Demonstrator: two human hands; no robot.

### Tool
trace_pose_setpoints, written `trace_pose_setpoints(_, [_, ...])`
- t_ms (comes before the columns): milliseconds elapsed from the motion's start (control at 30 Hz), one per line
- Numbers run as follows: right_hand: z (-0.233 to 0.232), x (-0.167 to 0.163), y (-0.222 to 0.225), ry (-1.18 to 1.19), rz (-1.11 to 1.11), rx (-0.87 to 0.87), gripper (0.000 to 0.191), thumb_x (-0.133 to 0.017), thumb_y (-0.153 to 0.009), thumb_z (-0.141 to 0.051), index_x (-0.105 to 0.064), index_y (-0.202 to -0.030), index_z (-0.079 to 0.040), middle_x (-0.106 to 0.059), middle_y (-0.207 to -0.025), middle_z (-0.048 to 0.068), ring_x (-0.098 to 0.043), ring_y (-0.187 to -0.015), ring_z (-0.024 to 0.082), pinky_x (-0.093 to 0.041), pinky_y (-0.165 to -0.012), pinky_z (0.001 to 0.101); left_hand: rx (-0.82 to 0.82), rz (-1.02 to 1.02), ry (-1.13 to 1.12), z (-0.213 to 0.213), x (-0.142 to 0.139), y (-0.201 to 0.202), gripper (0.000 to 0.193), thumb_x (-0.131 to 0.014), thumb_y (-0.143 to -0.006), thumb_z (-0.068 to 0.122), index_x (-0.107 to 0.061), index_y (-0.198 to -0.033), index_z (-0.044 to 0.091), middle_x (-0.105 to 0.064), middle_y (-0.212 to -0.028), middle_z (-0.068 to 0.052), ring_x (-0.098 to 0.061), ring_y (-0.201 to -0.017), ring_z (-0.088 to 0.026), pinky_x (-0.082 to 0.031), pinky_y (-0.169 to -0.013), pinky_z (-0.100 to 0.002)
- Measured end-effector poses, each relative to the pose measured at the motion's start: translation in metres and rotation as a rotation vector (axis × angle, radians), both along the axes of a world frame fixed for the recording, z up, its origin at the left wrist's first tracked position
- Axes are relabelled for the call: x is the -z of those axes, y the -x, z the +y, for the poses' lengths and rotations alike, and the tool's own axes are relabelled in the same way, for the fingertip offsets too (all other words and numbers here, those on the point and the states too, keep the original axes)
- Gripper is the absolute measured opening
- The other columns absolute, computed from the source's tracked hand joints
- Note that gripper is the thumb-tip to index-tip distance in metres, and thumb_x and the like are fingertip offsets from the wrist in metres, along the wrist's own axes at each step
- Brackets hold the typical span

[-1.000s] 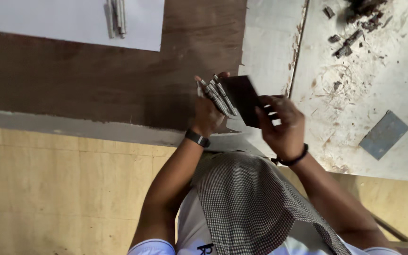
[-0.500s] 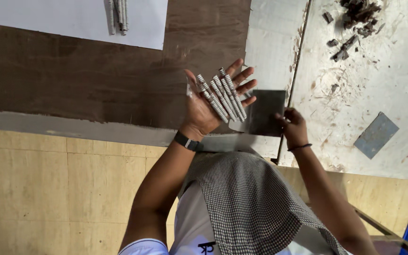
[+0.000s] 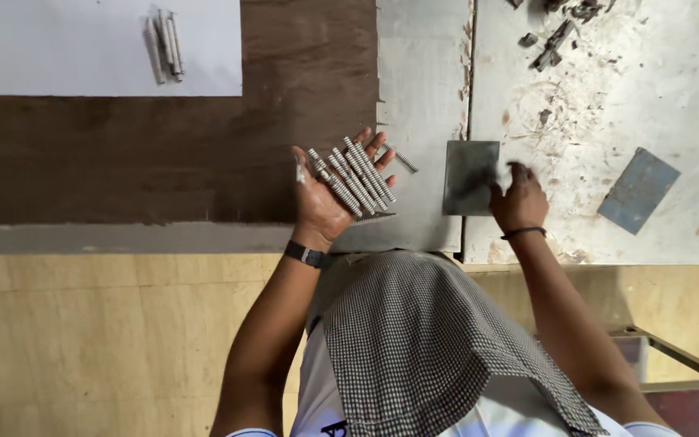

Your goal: The person uses a metal scraper to remove dark material from a flat surface, creating spiral shavings. The person repeatedly scrapes the same area, gathers the shavings, and places them on a white sheet of paper.

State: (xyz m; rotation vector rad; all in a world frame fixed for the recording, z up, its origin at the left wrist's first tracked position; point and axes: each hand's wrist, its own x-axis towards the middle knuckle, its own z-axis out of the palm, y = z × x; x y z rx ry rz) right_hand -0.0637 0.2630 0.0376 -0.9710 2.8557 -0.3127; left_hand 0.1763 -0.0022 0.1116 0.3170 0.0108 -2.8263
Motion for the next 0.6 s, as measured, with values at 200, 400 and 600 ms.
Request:
trace_pose_setpoints(200, [-0.096, 0.005, -0.039, 0.103, -0.069, -0.425, 0.042, -0.075, -0.088, -0.034, -0.066, -0.120, -0.009, -0.070, -0.112, 0.012, -0.061, -0.110, 0.035, -0.050, -0.089, 0.0495, -0.039, -0.030, 0.018, 0.015, -0.005, -0.010, 0.116, -0.029, -0.089, 0.090, -0.034, -0.161, 0.000, -0.039, -0.166, -0.019, -0.038, -0.153, -0.036, -0.038, -0.120, -0.059])
trace_pose_setpoints(400, [-0.136, 0.037, -0.039, 0.024, -0.108, -0.426, 0.022, -0.066, -0.094, -0.027, -0.076, -0.104, -0.010, -0.073, -0.103, 0.013, -0.068, -0.096, 0.035, -0.055, -0.079, 0.0467, -0.110, -0.010, -0.005, 0.023, 0.001, -0.018, 0.112, -0.028, -0.089, 0.092, -0.033, -0.161, 0.006, -0.038, -0.162, -0.024, -0.040, -0.148, -0.045, -0.039, -0.119, -0.057])
trace_pose_setpoints(600, [-0.124, 0.005, -0.019, 0.330, -0.800, -0.356, 0.023, -0.073, -0.096, -0.024, -0.076, -0.108, -0.006, -0.076, -0.090, 0.012, -0.072, -0.081, 0.027, -0.057, -0.072, 0.0399, -0.123, -0.003, 0.015, 0.026, 0.025, -0.030, 0.113, -0.026, -0.085, 0.092, -0.034, -0.158, 0.006, -0.042, -0.158, -0.023, -0.042, -0.144, -0.043, -0.042, -0.116, -0.061])
